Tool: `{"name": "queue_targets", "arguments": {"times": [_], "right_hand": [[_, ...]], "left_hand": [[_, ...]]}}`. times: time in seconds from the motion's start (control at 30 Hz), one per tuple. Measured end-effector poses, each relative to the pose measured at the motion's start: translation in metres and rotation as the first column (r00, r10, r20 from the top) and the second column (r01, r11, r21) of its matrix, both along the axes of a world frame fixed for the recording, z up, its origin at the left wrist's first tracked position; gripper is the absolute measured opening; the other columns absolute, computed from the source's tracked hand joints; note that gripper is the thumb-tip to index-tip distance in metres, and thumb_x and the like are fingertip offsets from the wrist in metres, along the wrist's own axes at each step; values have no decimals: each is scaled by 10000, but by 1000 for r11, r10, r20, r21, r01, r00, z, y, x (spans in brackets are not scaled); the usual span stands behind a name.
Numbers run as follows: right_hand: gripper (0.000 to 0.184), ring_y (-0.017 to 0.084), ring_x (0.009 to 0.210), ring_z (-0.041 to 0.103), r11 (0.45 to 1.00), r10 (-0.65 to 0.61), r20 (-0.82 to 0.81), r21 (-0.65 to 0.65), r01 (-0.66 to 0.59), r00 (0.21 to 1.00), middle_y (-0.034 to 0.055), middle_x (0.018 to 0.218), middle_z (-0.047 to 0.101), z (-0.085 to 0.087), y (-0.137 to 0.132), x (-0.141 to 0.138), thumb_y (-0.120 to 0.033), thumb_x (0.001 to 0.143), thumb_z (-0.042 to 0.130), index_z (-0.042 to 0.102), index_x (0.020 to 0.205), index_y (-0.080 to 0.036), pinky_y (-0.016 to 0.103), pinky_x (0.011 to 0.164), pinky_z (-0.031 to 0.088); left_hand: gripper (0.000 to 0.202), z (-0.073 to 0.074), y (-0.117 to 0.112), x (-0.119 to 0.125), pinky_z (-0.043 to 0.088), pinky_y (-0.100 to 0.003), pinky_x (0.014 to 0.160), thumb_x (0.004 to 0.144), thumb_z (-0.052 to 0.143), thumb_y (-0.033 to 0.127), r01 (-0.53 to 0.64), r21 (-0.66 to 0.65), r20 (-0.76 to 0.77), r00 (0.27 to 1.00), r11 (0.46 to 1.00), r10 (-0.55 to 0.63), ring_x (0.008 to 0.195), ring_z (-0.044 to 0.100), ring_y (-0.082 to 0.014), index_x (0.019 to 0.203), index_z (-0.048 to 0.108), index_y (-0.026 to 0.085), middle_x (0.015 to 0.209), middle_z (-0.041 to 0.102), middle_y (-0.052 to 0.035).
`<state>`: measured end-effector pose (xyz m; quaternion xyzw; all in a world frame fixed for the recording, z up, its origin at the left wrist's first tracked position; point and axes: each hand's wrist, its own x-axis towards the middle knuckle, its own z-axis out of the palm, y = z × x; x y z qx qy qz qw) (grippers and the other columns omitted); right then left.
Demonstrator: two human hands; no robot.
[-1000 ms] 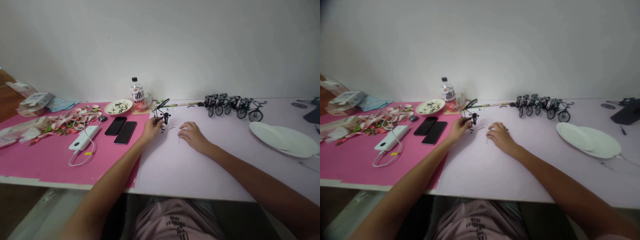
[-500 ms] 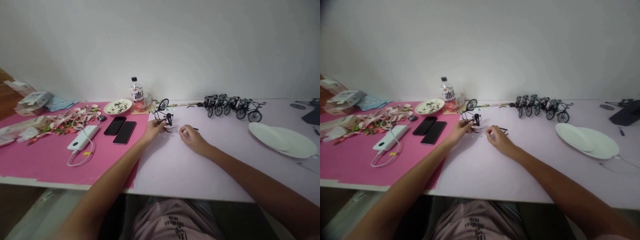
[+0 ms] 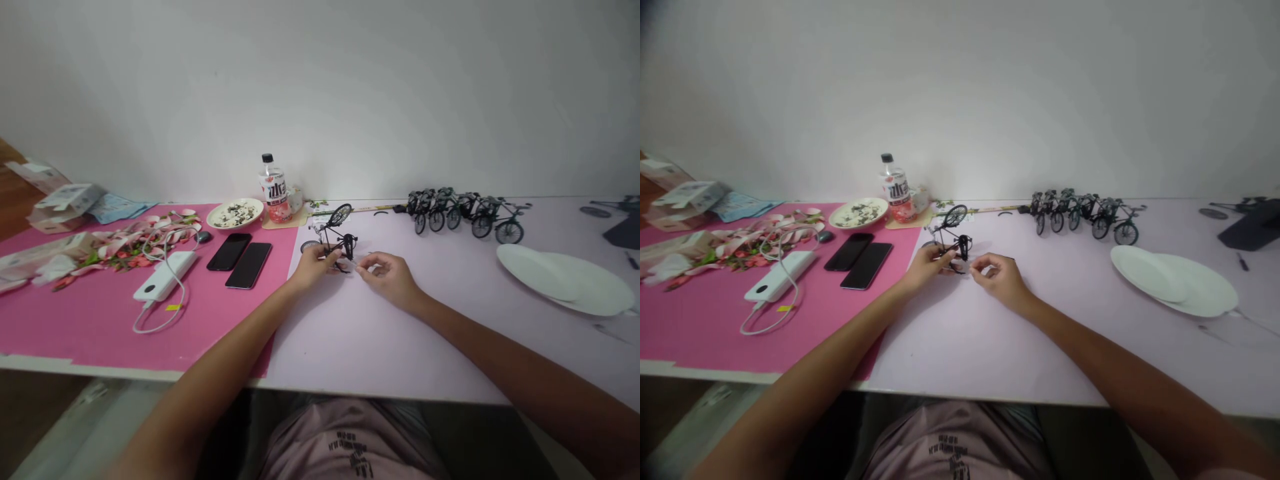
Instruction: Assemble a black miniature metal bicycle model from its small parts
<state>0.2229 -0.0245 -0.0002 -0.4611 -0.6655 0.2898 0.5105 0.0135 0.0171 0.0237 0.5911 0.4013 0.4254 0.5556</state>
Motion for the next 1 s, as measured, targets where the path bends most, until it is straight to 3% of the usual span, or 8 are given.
{"name": "queue_targets", "arguments": {"times": [0.13, 0.27, 0.5, 0.67, 1.0], "right_hand": [[246, 209, 830, 709, 999, 52, 18, 10, -53, 998, 67, 918, 753, 2, -2, 0, -426, 820, 754, 704, 949, -222, 304, 635, 572], [218, 168, 728, 673, 994, 102, 55, -33, -100, 993, 48, 931, 733, 6, -6, -3, -369, 811, 740, 625, 939, -235, 281, 594, 528], [340, 156, 645, 627, 990, 99, 33, -104, -95, 995, 6, 846, 725, 7, -7, -3, -348, 780, 745, 503, 1002, -262, 272, 559, 465], [381, 115, 513, 520, 987, 109, 44, -121, -103, 993, -4, 853, 742, 7, -8, -3, -357, 774, 754, 479, 1021, -265, 275, 531, 430], [424, 111, 503, 516, 986, 50, -23, -161, -53, 999, -8, 840, 741, 3, -4, -2, -387, 765, 786, 460, 1009, -271, 265, 515, 410]], "left_hand": [[544, 1, -2, -1, 637, -324, 740, 784, 819, 567, 12, -7, 0, 1000, 1000, -12, 853, 766, -213, 1082, 709, 125, 1081, 767, -126], [565, 3, -6, 0, 628, -315, 723, 777, 829, 558, 32, -13, 0, 999, 999, -32, 895, 776, -241, 1132, 715, 134, 1111, 768, -135], [575, -1, -7, 1, 624, -323, 753, 794, 821, 555, 61, 42, -28, 998, 997, -60, 894, 775, -246, 1159, 724, 121, 1056, 783, -137], [612, -4, -6, 1, 625, -344, 750, 781, 822, 585, 94, 56, -24, 995, 994, -93, 896, 776, -264, 1160, 726, 115, 1010, 787, -145], [693, -2, -8, 3, 603, -342, 741, 730, 849, 615, 97, 45, -2, 995, 994, -97, 863, 767, -259, 1155, 708, 87, 968, 782, -150]]}}
